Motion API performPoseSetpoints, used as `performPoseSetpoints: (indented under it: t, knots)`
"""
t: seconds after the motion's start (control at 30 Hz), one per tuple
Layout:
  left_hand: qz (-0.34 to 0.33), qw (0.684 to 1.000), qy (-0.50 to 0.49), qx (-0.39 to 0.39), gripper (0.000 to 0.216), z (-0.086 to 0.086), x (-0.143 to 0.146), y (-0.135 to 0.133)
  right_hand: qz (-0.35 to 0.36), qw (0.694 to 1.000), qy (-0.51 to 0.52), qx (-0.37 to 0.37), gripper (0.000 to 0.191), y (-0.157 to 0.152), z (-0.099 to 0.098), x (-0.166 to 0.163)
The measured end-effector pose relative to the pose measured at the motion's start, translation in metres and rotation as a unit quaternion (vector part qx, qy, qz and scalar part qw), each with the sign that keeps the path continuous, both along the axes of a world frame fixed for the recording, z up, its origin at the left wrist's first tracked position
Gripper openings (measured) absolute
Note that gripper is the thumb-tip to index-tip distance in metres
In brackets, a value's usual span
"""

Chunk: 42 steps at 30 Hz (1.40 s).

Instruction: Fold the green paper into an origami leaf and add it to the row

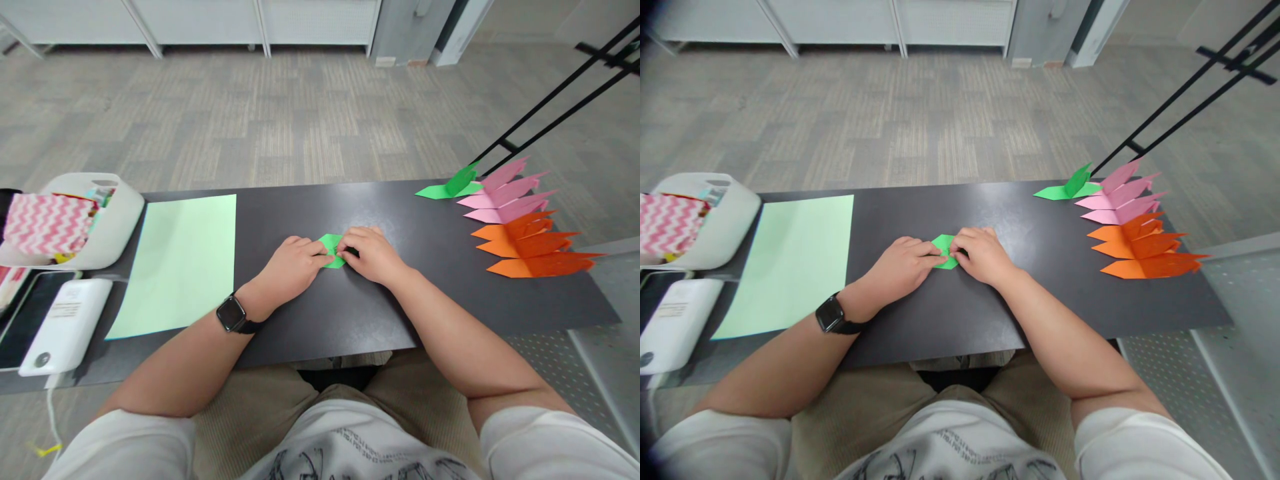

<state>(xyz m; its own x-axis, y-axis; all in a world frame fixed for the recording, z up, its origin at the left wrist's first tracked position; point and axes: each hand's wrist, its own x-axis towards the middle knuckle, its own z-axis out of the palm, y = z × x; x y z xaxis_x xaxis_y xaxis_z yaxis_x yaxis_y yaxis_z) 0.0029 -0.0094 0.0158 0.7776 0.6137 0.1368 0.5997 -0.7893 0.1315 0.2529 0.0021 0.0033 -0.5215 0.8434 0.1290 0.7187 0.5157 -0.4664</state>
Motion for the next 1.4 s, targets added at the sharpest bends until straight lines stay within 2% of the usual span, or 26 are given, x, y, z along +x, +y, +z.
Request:
performPoseSetpoints:
  t: [0.07, 0.23, 0.57, 1.1, 1.4]
  knots:
    - [0.003, 1.0, 0.024, -0.006, 0.027, 0.007, 0.001, -0.006, -0.001, 1.0, -0.001, 0.002, 0.007, 0.0, 0.0, 0.0]
    - [-0.001, 0.998, 0.066, -0.024, 0.049, 0.018, 0.003, -0.016, 0.0, 1.0, -0.006, 0.004, 0.006, 0.0, -0.001, 0.0]
    - [0.002, 0.995, 0.088, -0.053, 0.05, 0.023, 0.002, -0.015, -0.007, 1.0, -0.004, -0.001, 0.007, 0.0, -0.001, 0.0]
    - [0.022, 0.997, 0.016, -0.075, 0.044, 0.015, 0.002, -0.012, -0.008, 1.0, 0.004, -0.006, 0.007, 0.0, -0.001, 0.0]
    - [0.028, 0.996, 0.024, -0.08, 0.039, 0.016, 0.002, -0.012, -0.007, 1.0, 0.006, -0.012, 0.008, 0.0, 0.002, 0.0]
